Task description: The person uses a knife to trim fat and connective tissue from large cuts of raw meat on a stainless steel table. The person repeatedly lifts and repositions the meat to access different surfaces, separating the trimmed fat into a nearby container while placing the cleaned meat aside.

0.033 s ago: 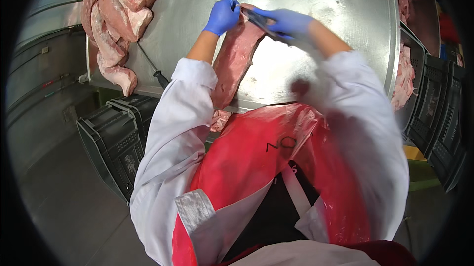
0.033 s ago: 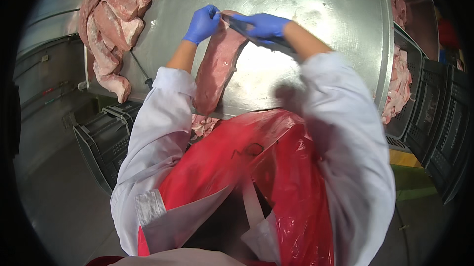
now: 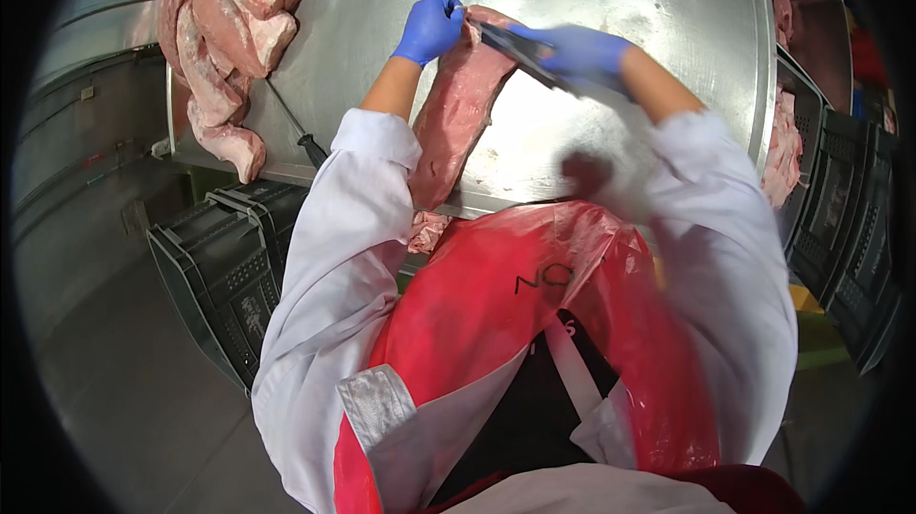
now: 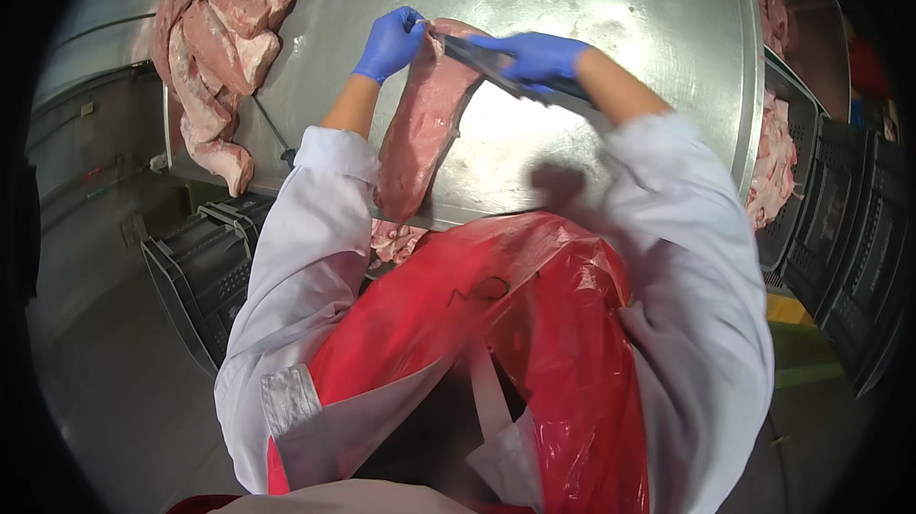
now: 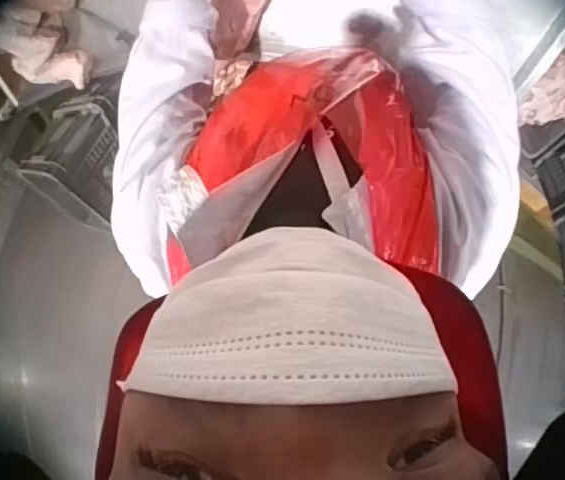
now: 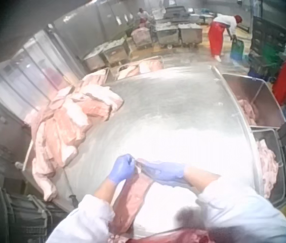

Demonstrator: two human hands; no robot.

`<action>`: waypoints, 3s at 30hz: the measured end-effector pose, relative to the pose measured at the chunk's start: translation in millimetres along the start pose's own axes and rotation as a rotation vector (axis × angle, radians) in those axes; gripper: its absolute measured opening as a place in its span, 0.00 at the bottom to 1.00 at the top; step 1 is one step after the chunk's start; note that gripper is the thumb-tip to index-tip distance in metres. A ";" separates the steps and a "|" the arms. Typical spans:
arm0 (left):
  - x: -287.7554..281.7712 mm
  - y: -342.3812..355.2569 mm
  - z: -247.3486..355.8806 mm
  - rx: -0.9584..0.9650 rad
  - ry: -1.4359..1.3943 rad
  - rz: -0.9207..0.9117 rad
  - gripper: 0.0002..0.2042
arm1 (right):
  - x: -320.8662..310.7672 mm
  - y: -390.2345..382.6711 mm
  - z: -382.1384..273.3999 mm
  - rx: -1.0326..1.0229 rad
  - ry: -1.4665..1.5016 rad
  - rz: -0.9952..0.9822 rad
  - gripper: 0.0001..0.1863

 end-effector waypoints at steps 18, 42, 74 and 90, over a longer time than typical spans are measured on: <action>-49.2 8.7 -9.4 0.050 -0.405 -0.079 0.12 | 9.2 45.7 -22.6 0.011 0.066 -0.120 0.42; -140.1 -78.1 28.5 0.221 -0.777 0.065 0.08 | 99.1 84.0 -36.1 0.005 0.037 -0.125 0.43; -242.2 -321.4 59.6 0.444 -1.354 0.613 0.05 | 209.9 7.1 -71.7 0.069 -0.391 -0.378 0.37; -297.0 -593.1 3.8 0.102 -0.678 1.403 0.05 | 201.1 -49.4 -30.1 -0.007 -0.273 -0.120 0.40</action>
Point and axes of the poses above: each hand's wrist, its own y-axis towards the middle knuckle, its own x-axis out of the palm, z = x × y, the point moved 2 cm from there along y, towards the middle knuckle, and after that the axes turned 11 degrees about -z, right-handed, at the moved point
